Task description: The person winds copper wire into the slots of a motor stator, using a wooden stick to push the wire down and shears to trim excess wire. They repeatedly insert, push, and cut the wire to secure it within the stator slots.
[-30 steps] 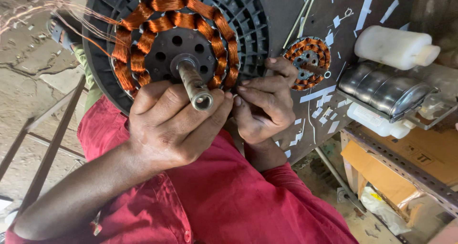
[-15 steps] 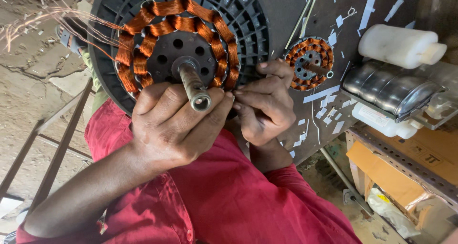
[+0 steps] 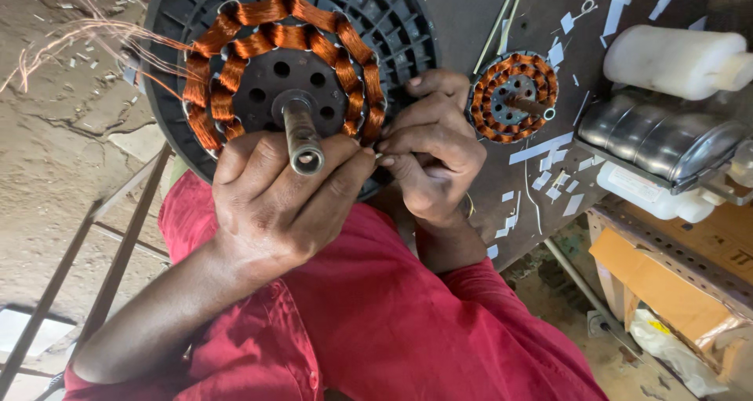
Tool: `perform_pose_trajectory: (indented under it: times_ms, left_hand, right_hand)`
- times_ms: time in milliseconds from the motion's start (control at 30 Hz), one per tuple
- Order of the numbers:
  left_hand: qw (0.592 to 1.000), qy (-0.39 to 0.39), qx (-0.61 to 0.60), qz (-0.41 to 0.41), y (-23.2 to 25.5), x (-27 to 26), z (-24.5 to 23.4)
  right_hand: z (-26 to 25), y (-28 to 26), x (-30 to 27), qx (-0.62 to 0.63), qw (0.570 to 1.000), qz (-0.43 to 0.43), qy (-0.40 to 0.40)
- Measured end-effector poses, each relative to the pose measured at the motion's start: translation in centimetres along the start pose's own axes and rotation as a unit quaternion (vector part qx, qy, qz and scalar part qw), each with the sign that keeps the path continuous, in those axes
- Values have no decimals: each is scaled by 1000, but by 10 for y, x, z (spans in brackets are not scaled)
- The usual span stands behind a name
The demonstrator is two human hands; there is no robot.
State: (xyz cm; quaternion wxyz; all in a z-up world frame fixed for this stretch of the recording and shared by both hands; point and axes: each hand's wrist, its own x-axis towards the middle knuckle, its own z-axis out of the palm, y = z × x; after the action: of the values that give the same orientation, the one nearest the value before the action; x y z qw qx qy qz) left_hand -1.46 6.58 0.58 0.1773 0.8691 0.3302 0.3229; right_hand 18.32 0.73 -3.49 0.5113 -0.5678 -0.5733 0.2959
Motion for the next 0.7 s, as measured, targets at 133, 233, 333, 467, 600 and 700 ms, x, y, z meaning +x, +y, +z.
perform_pose_trajectory:
  times_ms: [133, 233, 333, 467, 600, 700]
  left_hand:
    - [1000, -14, -7, -5, 3, 2, -1]
    - [999, -31, 30, -8, 9, 11, -5]
    - [995, -60, 82, -12, 17, 23, -9]
    - [980, -107, 165, -14, 32, 30, -13]
    - [967, -123, 223, -14, 45, 26, -9]
    - [956, -135, 259, 22, 50, 19, -6]
  right_hand:
    - [-2, 4, 1, -13, 999, -36, -11]
    - [-3, 6, -1, -21, 998, -49, -16]
    - [-3, 12, -3, 27, 999, -39, 14]
    - [-3, 22, -7, 85, 995, -27, 54]
    - [-1, 25, -12, 92, 994, -24, 46]
    - [-4, 26, -12, 95, 994, -27, 39]
